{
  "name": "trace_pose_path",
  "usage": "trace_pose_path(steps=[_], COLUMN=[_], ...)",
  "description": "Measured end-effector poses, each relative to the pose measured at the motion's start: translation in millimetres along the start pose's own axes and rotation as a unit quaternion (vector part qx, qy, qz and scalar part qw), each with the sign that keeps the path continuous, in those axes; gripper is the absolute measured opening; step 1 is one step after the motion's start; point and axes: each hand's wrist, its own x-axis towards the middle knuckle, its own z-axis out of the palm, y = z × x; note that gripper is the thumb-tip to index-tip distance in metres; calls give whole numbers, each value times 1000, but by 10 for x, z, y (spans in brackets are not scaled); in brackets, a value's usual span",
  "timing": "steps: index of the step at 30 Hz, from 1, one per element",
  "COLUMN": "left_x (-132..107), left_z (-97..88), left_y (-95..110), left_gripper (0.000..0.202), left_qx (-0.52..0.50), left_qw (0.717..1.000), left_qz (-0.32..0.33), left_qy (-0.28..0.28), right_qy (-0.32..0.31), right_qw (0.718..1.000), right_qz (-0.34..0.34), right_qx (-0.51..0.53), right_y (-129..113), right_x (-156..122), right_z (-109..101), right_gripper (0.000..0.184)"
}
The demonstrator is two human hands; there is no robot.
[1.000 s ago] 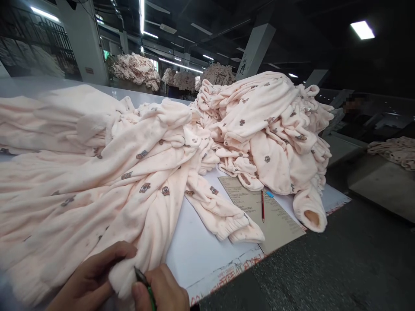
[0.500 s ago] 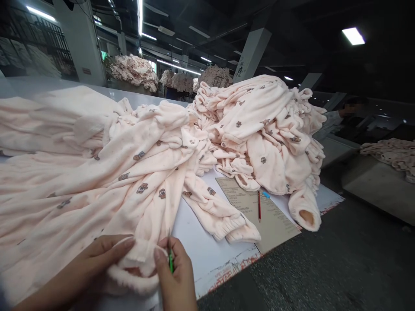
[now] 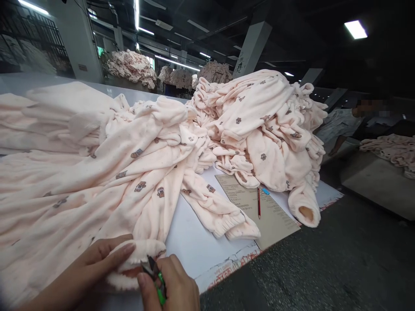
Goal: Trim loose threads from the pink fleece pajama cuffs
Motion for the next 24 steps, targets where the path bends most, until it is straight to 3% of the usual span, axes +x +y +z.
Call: trace_pose_path(steps=[4,10,18,24], left_x=[9,100,144,139], left_z=[4,-5,-32,-34], left_y=[-15,-66,-15,-17], left_gripper=[37,39,40,35], left_qx=[2,-200,-188,-203], left_qw=[1000,978,980,978], left_qz=[11,-53,-60,-33], left_qy=[16,-19,-23,-35], right_qy=[3,16,18,20], right_qw=[999,999,999,999], right_qz=[-12,-4,-21,-33], right_qx=[32,33,-19,5], right_y=[-10,15,-46,-35], right_x=[32,23,79,117], right_z=[-12,-15,23,82], right_gripper=[37,43,45,38])
